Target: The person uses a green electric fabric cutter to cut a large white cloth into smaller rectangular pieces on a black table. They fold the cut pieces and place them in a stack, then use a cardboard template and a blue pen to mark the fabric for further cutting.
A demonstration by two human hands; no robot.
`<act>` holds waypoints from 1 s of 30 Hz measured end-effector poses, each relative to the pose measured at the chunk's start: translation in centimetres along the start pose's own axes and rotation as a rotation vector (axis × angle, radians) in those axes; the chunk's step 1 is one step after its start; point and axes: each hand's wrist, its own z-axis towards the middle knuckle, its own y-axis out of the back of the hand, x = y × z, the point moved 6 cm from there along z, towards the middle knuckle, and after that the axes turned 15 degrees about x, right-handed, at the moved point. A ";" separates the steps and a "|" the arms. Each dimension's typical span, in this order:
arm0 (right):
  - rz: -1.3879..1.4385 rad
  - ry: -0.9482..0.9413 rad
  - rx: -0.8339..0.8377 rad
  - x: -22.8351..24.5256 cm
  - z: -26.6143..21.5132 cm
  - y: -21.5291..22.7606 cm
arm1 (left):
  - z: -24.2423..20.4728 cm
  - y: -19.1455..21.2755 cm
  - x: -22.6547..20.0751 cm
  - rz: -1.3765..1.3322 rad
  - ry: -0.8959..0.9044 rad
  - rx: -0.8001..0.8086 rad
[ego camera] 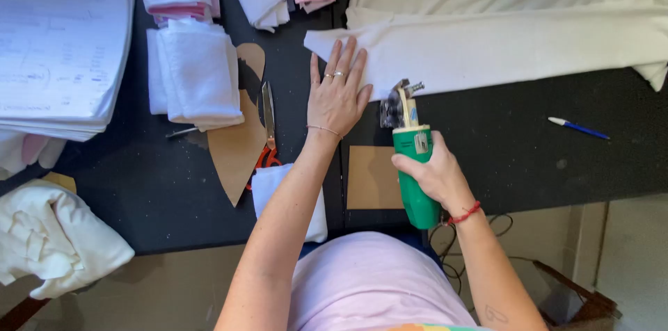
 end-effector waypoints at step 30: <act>-0.018 0.217 -0.096 12.4 1.9 1.1 | 0.1 -0.3 0.6 -0.028 0.019 0.077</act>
